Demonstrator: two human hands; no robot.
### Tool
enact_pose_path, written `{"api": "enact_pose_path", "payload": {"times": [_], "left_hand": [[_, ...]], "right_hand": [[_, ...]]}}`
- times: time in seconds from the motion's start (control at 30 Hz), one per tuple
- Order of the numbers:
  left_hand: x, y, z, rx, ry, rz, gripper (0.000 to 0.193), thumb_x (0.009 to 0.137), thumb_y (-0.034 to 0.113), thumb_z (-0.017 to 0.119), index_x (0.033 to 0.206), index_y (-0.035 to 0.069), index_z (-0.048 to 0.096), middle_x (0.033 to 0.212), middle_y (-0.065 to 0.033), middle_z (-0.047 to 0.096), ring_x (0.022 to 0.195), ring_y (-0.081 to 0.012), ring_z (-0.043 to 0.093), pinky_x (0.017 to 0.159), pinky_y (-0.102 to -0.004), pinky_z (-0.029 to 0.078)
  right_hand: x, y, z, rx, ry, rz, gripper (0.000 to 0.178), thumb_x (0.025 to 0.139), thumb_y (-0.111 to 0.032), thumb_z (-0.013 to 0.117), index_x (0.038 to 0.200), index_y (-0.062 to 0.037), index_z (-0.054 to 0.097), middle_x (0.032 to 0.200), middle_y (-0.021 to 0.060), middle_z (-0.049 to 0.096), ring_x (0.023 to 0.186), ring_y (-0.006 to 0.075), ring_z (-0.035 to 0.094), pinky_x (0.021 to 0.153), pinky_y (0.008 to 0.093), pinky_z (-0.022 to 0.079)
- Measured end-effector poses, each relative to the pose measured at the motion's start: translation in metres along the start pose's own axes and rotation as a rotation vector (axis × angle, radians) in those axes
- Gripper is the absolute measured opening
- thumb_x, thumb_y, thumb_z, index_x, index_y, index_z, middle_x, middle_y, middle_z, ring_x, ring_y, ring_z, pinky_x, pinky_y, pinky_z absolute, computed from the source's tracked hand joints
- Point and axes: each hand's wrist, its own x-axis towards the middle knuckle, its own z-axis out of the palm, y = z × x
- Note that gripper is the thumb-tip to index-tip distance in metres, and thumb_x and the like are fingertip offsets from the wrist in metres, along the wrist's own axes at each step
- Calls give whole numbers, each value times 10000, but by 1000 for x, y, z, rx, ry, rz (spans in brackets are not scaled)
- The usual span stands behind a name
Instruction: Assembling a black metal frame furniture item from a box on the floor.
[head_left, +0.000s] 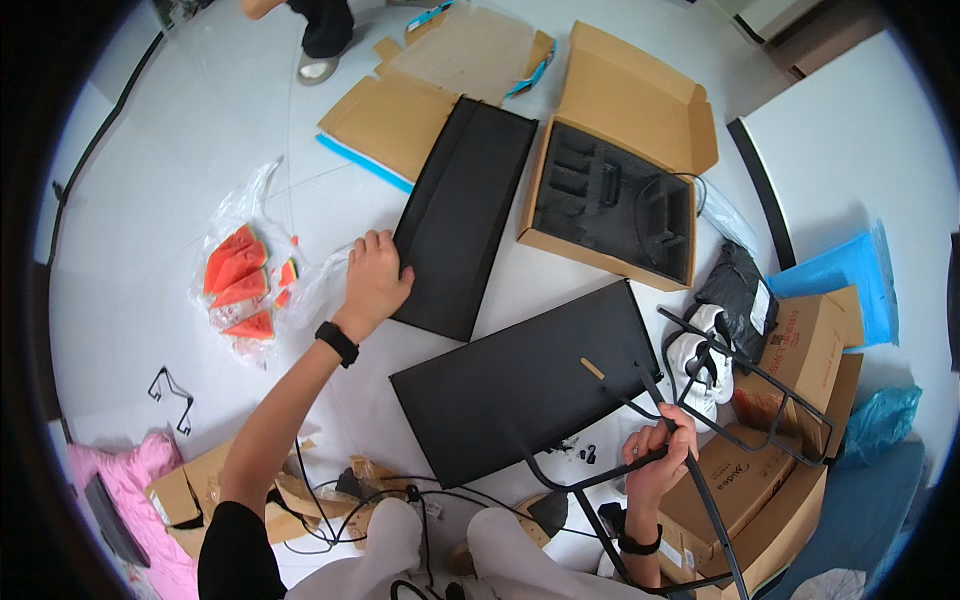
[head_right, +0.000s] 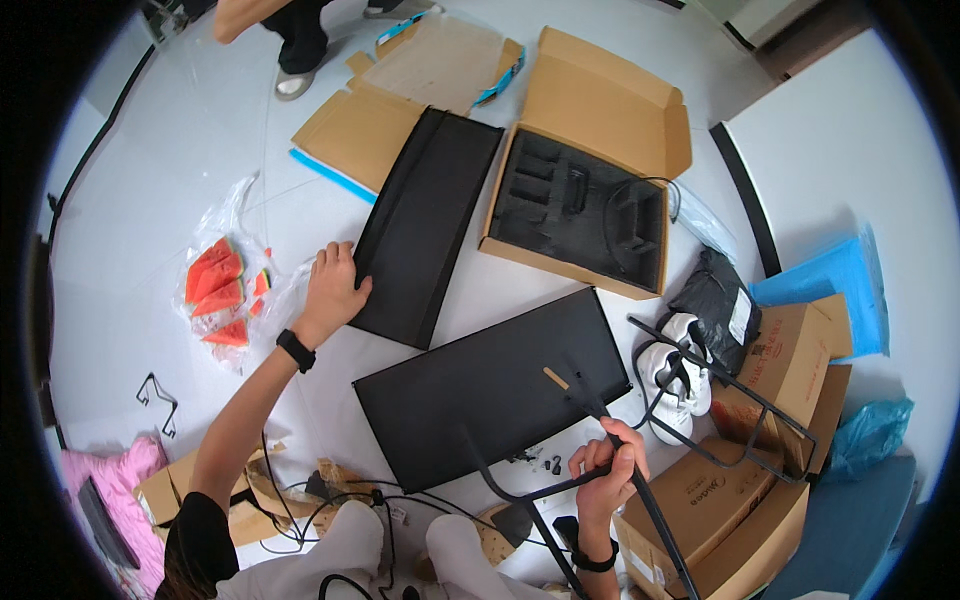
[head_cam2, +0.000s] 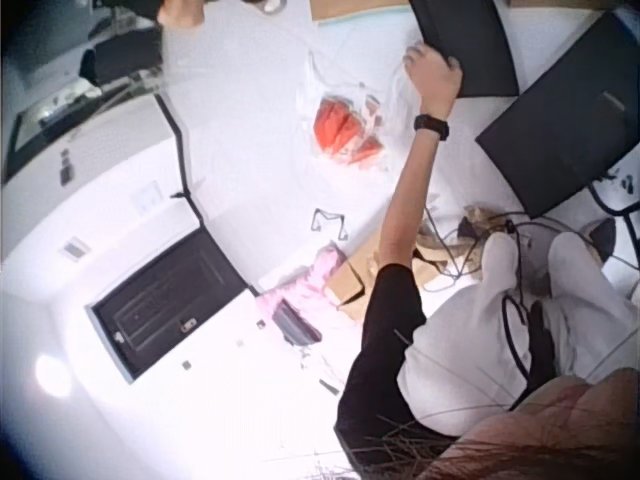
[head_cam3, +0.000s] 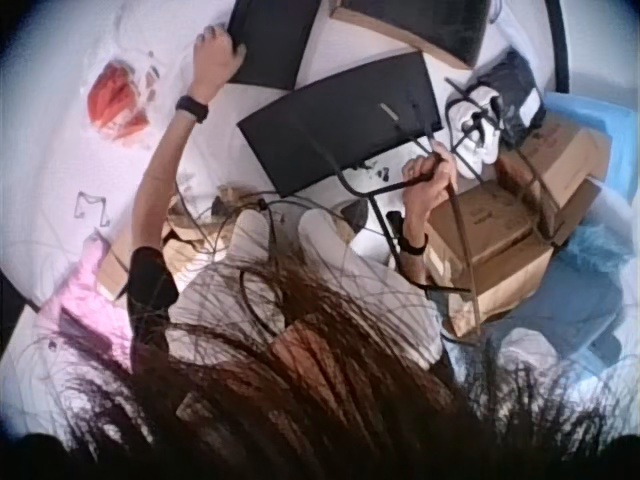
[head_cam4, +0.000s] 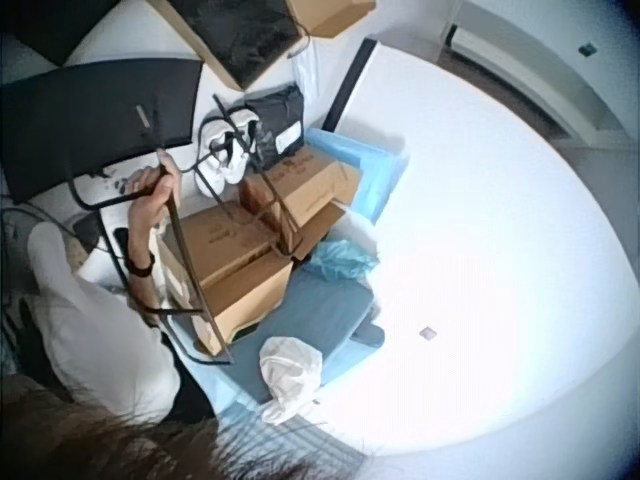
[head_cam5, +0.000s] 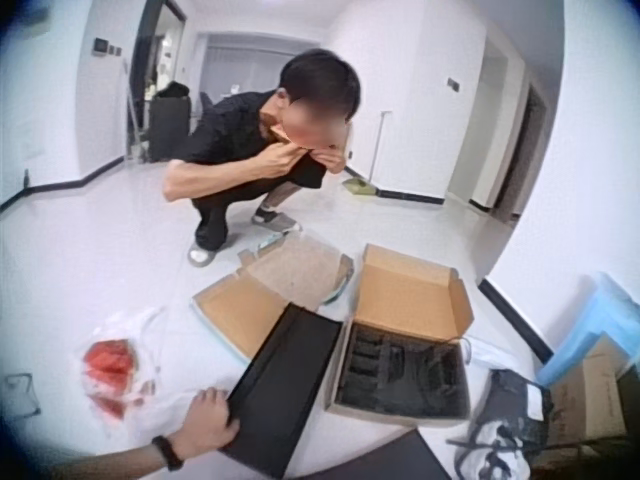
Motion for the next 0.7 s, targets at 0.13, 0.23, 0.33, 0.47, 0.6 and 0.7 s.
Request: {"api": "enact_pose_path", "payload": {"times": [0.13,0.23,0.33,0.47,0.6,0.7], "left_hand": [[-73,80,-55,-657,124,336,423,821,157,733,1181,14,564,1121,-185,593,1064,-380,562,935,-468,467],[-154,138,-95,-1083,-430,624,625,846,315,788,1331,16,530,1338,-170,545,1258,-374,516,1076,-460,427],[-211,187,-83,-1167,-693,801,706,1011,419,589,1507,-8,326,1482,-267,399,1428,-395,359,1187,-462,319],[-203,200,-78,-1037,-484,836,489,973,315,644,1291,-17,476,1293,-208,481,1294,-366,458,1083,-445,402],[-196,206,-71,-1155,-325,819,278,889,193,716,1029,43,527,1057,-103,485,1001,-269,566,774,-410,511],[-185,214,-87,-1133,15,842,221,895,148,709,1001,59,538,1003,-57,515,798,-211,571,566,-335,487]], "right_hand": [[18,5,15,-101,25,138,398,1103,-276,385,1132,48,613,590,-40,283,460,57,282,400,252,343],[40,12,40,-162,-87,274,324,1092,-184,401,1108,30,643,592,-46,314,462,41,308,400,233,336],[69,28,51,-239,-103,313,329,1090,-257,436,1099,-17,660,607,-55,296,462,38,303,393,226,317],[82,48,55,-360,-105,207,325,1077,-230,425,1133,-43,685,628,-45,393,490,44,373,419,251,379],[72,61,68,-339,-201,338,339,1092,-287,443,1130,-39,671,604,-49,409,428,42,387,394,230,319],[66,59,59,-336,-253,364,393,1089,-333,461,1190,-5,653,572,-78,329,437,23,292,396,227,253]]}}
